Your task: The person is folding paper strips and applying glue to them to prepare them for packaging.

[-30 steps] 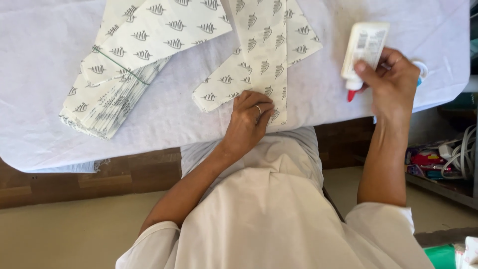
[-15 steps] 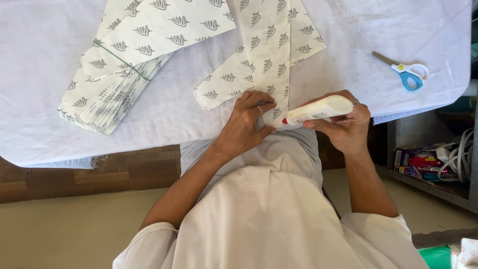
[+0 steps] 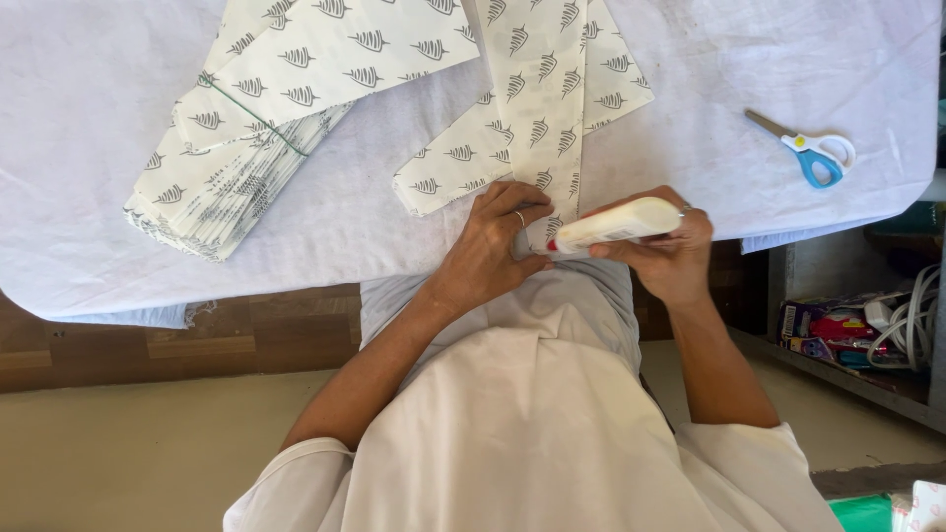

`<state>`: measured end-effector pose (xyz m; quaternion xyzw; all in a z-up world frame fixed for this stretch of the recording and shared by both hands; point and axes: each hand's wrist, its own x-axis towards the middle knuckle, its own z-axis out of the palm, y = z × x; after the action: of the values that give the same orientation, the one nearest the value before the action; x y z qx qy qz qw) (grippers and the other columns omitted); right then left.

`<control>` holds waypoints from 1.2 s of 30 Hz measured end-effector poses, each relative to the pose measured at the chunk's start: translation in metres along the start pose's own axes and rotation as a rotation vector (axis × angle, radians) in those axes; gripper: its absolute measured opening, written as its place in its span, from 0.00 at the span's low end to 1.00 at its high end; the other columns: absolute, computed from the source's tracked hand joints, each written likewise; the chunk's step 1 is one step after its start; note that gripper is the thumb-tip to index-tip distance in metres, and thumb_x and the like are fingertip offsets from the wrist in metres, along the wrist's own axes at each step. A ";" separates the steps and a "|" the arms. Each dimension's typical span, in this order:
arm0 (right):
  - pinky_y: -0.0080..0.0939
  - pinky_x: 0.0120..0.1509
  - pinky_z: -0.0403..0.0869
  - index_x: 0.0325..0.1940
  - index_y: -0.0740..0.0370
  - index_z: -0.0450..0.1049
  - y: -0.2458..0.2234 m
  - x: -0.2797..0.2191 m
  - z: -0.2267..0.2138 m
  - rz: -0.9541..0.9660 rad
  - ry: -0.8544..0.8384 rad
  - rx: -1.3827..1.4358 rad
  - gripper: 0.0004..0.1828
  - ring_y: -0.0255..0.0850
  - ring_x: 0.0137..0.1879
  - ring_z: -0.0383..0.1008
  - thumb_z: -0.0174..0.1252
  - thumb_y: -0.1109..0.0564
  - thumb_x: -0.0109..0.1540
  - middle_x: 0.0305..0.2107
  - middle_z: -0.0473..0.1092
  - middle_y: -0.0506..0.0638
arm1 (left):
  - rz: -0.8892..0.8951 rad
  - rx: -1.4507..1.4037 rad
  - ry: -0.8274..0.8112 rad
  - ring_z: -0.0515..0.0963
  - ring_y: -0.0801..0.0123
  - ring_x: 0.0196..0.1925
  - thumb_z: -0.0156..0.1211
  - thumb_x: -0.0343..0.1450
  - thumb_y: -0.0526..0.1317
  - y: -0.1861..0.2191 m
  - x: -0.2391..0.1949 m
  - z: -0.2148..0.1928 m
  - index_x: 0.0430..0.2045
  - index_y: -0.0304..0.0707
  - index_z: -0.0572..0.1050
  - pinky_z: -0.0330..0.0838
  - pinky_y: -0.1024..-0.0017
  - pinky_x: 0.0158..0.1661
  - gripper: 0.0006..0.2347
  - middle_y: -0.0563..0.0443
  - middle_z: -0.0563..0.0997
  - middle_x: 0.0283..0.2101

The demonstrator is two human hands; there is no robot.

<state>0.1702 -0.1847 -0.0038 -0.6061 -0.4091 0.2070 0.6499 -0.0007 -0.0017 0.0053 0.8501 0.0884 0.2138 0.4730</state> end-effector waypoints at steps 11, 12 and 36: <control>0.51 0.54 0.79 0.42 0.77 0.69 0.008 -0.013 -0.027 0.000 0.098 0.013 0.23 0.54 0.49 0.80 0.75 0.70 0.51 0.37 0.77 0.70 | -0.041 0.017 0.089 0.76 0.53 0.58 0.73 0.61 0.28 -0.001 -0.002 0.014 0.41 0.27 0.81 0.68 0.60 0.55 0.16 0.46 0.79 0.46; 0.50 0.54 0.78 0.42 0.76 0.70 0.020 -0.017 -0.033 -0.001 0.093 -0.021 0.23 0.53 0.50 0.80 0.76 0.69 0.51 0.38 0.77 0.69 | -0.050 0.013 0.100 0.76 0.53 0.57 0.72 0.61 0.27 -0.001 -0.002 0.016 0.41 0.27 0.81 0.68 0.60 0.54 0.15 0.46 0.79 0.46; 0.36 0.26 0.75 0.63 0.59 0.57 -0.017 0.017 -0.103 0.468 0.343 -0.306 0.25 0.45 0.43 0.81 0.65 0.59 0.70 0.50 0.76 0.60 | 0.324 0.132 0.120 0.75 0.45 0.66 0.64 0.75 0.31 -0.007 -0.026 0.007 0.52 0.30 0.73 0.66 0.46 0.66 0.12 0.38 0.71 0.64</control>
<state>0.2572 -0.2386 0.0248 -0.8003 -0.1695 0.1819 0.5457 -0.0205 -0.0130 -0.0112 0.8682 -0.0076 0.3312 0.3694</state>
